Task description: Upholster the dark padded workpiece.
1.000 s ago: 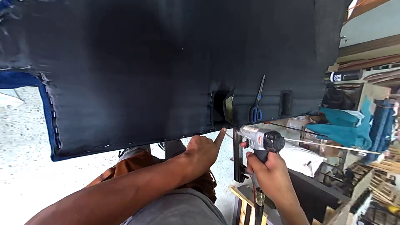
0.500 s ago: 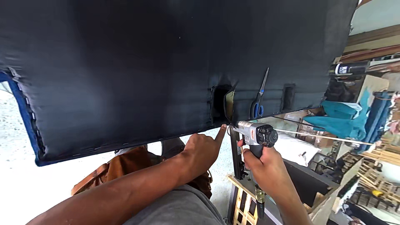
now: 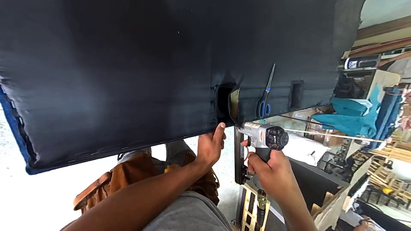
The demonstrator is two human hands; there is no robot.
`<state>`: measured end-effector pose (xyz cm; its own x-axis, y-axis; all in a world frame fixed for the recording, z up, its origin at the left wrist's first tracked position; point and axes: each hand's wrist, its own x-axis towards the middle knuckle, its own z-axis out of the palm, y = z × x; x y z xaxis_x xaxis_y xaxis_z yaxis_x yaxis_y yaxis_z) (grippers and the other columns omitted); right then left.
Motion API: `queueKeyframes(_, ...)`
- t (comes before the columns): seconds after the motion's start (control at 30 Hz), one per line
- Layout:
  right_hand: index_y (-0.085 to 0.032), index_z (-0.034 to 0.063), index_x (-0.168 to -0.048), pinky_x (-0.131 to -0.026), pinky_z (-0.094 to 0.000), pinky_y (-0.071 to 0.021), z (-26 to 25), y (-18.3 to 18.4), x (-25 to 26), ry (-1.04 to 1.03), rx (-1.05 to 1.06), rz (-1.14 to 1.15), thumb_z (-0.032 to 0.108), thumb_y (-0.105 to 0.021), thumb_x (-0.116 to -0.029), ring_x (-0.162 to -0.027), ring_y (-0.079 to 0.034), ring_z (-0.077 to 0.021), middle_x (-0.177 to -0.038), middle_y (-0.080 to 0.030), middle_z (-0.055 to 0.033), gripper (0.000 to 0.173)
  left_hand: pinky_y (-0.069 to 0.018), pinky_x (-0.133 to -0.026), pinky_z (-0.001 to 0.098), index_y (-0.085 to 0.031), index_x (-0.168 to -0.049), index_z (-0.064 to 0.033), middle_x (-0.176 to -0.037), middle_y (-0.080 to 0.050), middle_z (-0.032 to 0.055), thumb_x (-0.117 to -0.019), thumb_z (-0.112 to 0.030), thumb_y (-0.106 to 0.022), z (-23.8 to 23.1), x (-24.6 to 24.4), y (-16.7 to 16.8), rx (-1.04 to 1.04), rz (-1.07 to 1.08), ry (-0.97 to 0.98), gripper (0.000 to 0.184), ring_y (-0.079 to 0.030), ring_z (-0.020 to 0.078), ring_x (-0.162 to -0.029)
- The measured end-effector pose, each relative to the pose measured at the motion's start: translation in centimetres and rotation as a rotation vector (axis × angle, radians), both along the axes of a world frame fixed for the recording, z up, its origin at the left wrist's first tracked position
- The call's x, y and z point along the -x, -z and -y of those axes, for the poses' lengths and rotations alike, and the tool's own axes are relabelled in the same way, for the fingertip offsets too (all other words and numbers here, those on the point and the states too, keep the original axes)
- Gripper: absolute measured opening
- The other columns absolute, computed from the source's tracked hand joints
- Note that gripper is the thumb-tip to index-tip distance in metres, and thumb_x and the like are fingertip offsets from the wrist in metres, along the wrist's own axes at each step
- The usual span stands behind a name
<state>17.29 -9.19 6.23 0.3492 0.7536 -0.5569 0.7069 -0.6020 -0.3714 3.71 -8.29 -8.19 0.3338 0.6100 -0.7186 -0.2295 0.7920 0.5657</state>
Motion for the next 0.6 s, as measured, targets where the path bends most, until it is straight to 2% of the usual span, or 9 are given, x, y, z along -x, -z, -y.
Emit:
queueKeyframes(0.13, -0.066, 0.0263, -0.119, -0.046, -0.0398, -0.0571, 0.2, -0.1, 1.4, 0.016, -0.008, -0.033, 0.022, -0.061, -0.0943, -0.051, -0.064, -0.0235, -0.067, -0.066, -0.0043, 0.026, -0.0511, -0.048, 0.0354, -0.072, -0.091, -0.0171, -0.062, -0.063, -0.0001, -0.1045, -0.063, -0.037, 0.7, -0.5, 1.7, -0.186, -0.094, 0.069, 0.060, -0.058, 0.0165, -0.049)
queueKeyframes(0.23, -0.065, 0.0270, -0.116, -0.045, -0.0393, -0.0568, 0.2, 0.2, 1.6, -0.009, 0.006, -0.003, 0.025, -0.061, -0.0943, -0.051, -0.064, -0.0214, -0.066, -0.066, -0.0018, 0.022, -0.0560, -0.053, 0.0342, -0.072, -0.094, -0.0187, -0.066, -0.067, -0.0039, -0.1068, -0.058, -0.037, 0.6, -0.1, 2.3, -0.275, -0.107, 0.110, 0.054, -0.062, 0.0127, -0.054)
queueKeyframes(0.4, -0.066, 0.0266, -0.115, -0.045, -0.0394, -0.0567, 0.0, -0.1, 1.8, -0.024, 0.019, 0.007, 0.022, -0.062, -0.0930, -0.051, -0.064, -0.0211, -0.069, -0.067, -0.0014, 0.022, -0.0575, -0.056, 0.0331, -0.073, -0.095, -0.0202, -0.069, -0.068, -0.0077, -0.1080, -0.053, -0.038, 0.9, 0.4, 3.0, -0.386, -0.142, 0.153, 0.050, -0.063, 0.0090, -0.057)
queueKeyframes(0.47, -0.066, 0.0267, -0.116, -0.045, -0.0387, -0.0569, 0.0, -0.2, 2.1, -0.009, 0.019, -0.010, 0.024, -0.062, -0.0937, -0.051, -0.064, -0.0211, -0.067, -0.066, -0.0020, 0.023, -0.0582, -0.061, 0.0332, -0.072, -0.095, -0.0217, -0.070, -0.068, -0.0100, -0.1079, -0.054, -0.037, 1.1, 0.2, 3.9, -0.448, -0.170, 0.160, 0.049, -0.063, 0.0071, -0.059)
queueKeyframes(0.6, -0.067, 0.0276, -0.117, -0.047, -0.0380, -0.0572, 0.6, -0.2, 2.9, -0.005, 0.040, -0.035, 0.024, -0.062, -0.0947, -0.052, -0.064, -0.0203, -0.068, -0.067, -0.0014, 0.023, -0.0593, -0.062, 0.0347, -0.071, -0.097, -0.0217, -0.070, -0.067, -0.0103, -0.1078, -0.054, -0.038, 1.2, 0.4, 4.6, -0.524, -0.199, 0.158, 0.047, -0.064, 0.0064, -0.060)
